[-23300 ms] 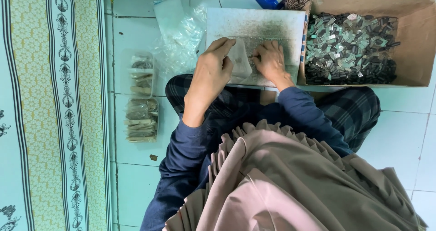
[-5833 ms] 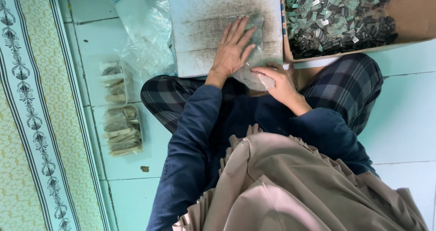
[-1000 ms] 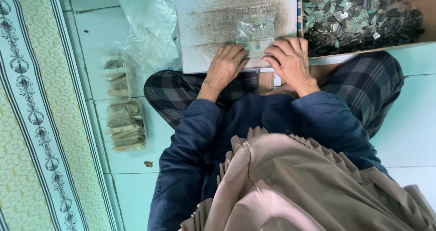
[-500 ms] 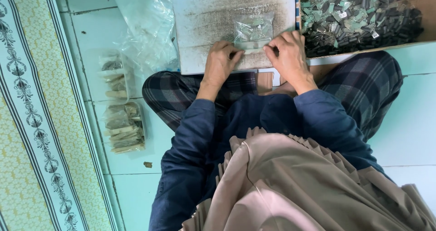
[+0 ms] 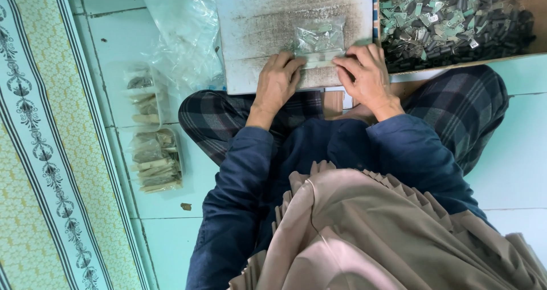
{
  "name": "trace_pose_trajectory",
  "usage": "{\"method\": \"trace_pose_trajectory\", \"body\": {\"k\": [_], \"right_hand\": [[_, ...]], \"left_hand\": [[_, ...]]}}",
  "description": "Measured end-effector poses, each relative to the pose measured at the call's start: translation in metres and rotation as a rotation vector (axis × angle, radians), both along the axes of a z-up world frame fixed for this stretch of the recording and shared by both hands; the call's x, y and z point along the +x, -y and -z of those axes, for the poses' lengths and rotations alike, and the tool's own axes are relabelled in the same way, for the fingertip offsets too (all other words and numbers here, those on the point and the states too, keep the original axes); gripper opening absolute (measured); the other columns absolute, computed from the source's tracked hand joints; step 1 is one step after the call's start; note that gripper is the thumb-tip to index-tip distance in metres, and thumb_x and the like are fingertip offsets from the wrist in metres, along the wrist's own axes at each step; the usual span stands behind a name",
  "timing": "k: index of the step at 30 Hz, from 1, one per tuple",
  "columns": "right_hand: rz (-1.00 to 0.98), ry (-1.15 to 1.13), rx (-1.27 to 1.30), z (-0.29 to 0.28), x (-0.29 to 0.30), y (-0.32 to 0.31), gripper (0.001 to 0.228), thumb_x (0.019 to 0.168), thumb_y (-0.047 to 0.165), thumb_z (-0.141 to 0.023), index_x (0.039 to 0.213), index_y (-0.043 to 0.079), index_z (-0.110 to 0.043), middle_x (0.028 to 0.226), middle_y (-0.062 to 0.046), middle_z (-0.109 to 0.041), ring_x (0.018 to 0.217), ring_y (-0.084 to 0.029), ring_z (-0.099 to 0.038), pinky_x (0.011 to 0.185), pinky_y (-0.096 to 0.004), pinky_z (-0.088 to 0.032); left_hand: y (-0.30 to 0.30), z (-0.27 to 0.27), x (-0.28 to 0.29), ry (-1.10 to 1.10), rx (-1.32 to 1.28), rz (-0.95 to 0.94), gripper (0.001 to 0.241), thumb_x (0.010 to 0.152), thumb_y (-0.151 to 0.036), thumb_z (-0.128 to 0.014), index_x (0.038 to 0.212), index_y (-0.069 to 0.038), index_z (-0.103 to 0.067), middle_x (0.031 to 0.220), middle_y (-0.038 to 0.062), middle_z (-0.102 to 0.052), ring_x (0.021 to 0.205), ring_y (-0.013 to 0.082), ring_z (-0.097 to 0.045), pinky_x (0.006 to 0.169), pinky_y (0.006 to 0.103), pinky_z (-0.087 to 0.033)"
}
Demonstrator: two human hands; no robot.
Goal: Picking small metal components from a box and placing them into small plastic bags on the floor.
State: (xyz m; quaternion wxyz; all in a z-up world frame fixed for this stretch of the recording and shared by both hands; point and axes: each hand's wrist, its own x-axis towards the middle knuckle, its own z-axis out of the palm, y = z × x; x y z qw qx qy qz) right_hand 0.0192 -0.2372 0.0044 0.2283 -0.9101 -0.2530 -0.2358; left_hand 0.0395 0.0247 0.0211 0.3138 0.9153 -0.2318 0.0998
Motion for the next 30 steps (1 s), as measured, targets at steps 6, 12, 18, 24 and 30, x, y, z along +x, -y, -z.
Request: {"method": "trace_pose_trajectory", "body": {"k": [6,12,18,24,30], "right_hand": [[0.009,-0.017,0.023,0.000,0.003,-0.002,0.011,0.102,0.023,-0.073,0.109,0.014,-0.075,0.108,-0.006,-0.057,0.094,-0.030,-0.056,0.083,-0.042,-0.045],[0.095,-0.062,0.013,0.009,0.010,-0.004,0.015,0.107,0.024,-0.069,0.102,0.011,-0.069,0.104,-0.006,-0.057,0.093,-0.030,-0.057,0.080,-0.041,-0.044],[0.157,-0.156,0.047,0.000,0.011,-0.009,0.019,0.099,0.021,-0.079,0.098,0.008,-0.065,0.101,-0.009,-0.054,0.093,-0.034,-0.058,0.080,-0.044,-0.045],[0.139,-0.153,0.001,-0.006,0.010,-0.011,0.012,0.098,0.017,-0.075,0.107,0.015,-0.068,0.102,-0.006,-0.052,0.094,-0.032,-0.058,0.080,-0.043,-0.044],[0.092,-0.095,-0.034,-0.015,0.009,-0.011,0.017,0.098,0.016,-0.077,0.114,0.017,-0.077,0.109,-0.010,-0.056,0.093,-0.028,-0.054,0.079,-0.041,-0.043]], "left_hand": [[-0.001,0.018,0.002,0.099,0.048,0.024,0.021,0.093,-0.025,-0.079,0.110,-0.016,-0.072,0.101,0.004,-0.061,0.091,0.0242,-0.066,0.082,0.0354,-0.059],[0.006,0.017,0.008,0.018,0.002,-0.051,0.014,0.099,-0.029,-0.070,0.098,-0.015,-0.073,0.089,0.001,-0.060,0.084,0.0211,-0.067,0.076,0.0317,-0.060],[0.010,0.009,0.013,-0.099,0.016,-0.120,0.019,0.096,-0.031,-0.071,0.093,-0.012,-0.070,0.083,0.003,-0.059,0.080,0.0231,-0.068,0.070,0.0366,-0.061],[0.019,-0.013,0.015,-0.220,0.010,-0.176,0.014,0.093,-0.018,-0.069,0.105,-0.016,-0.063,0.084,0.004,-0.060,0.082,0.0293,-0.070,0.067,0.0477,-0.062],[0.011,-0.004,0.010,-0.123,0.100,-0.134,0.017,0.097,-0.016,-0.066,0.109,-0.027,-0.067,0.088,0.000,-0.054,0.082,0.0221,-0.065,0.057,0.0398,-0.058]]}}
